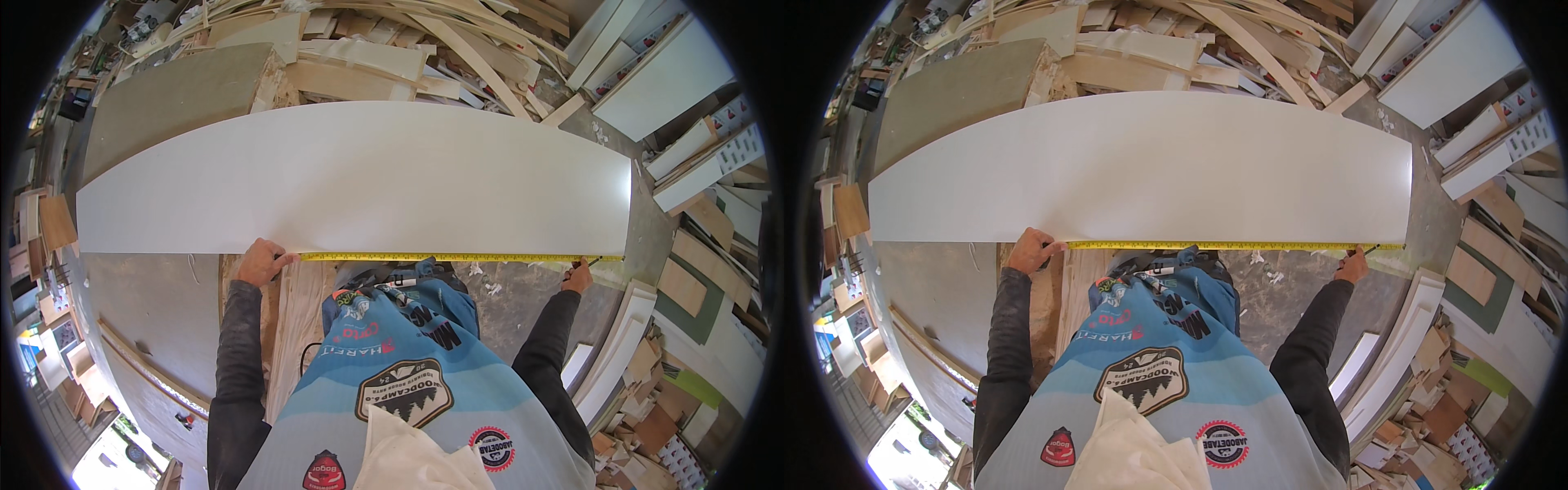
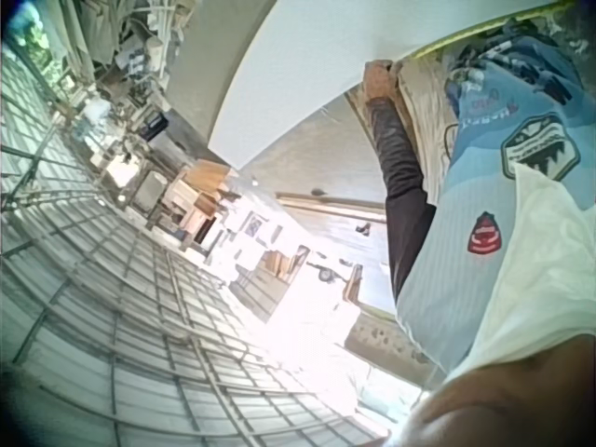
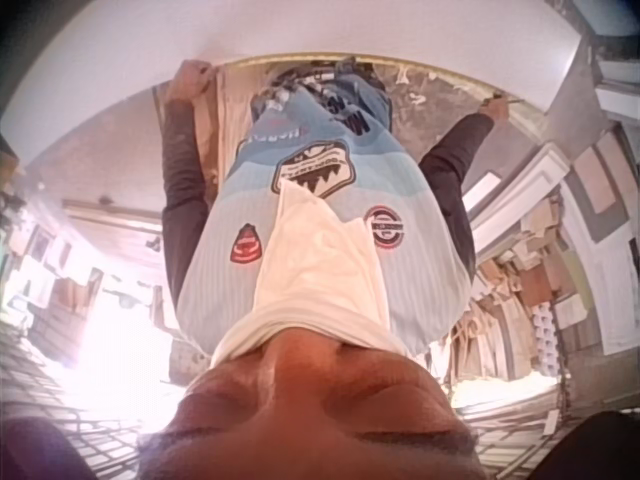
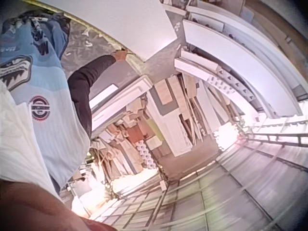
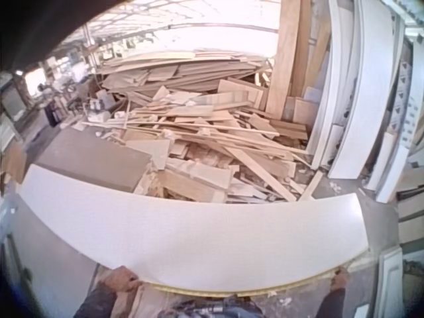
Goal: The person measures a wooden board with a tape measure, marks it with a pencil, and hammers nails into a wooden support structure.
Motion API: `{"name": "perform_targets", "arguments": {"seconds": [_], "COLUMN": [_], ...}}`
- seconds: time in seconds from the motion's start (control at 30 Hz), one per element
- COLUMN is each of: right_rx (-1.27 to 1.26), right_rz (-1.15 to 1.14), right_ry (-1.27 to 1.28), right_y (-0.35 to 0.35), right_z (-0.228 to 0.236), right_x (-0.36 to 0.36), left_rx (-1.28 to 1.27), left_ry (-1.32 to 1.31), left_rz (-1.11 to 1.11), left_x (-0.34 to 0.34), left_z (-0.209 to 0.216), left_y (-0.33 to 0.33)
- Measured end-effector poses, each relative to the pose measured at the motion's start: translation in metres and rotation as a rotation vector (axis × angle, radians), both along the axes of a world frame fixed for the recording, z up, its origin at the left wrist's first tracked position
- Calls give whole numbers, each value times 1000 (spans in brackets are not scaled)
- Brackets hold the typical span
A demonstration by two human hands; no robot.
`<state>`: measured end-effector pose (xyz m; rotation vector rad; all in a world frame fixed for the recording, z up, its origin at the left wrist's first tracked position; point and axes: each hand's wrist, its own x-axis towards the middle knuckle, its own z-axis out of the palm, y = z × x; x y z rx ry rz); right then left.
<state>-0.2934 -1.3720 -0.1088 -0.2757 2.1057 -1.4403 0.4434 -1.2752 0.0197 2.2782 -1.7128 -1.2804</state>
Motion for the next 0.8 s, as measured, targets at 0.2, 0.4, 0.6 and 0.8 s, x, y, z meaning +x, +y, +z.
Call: {"name": "perform_targets", "arguments": {"seconds": [0.2,0.4,0.6,0.8], "right_rx": [5,-13,-14,-3], "right_rz": [-39,-39,-82,-65], "right_ry": [-63,-85,-105,-95], "right_y": [-3,0,-4,-2], "right_z": [7,4,13,11], "right_x": [15,11,29,26], "left_rx": [4,4,3,-1], "left_ry": [-9,-22,-7,8], "left_rz": [-11,-23,6,-10], "left_x": [0,2,3,4], "left_z": [2,-4,-4,-7], "left_y": [0,0,1,-1]}}
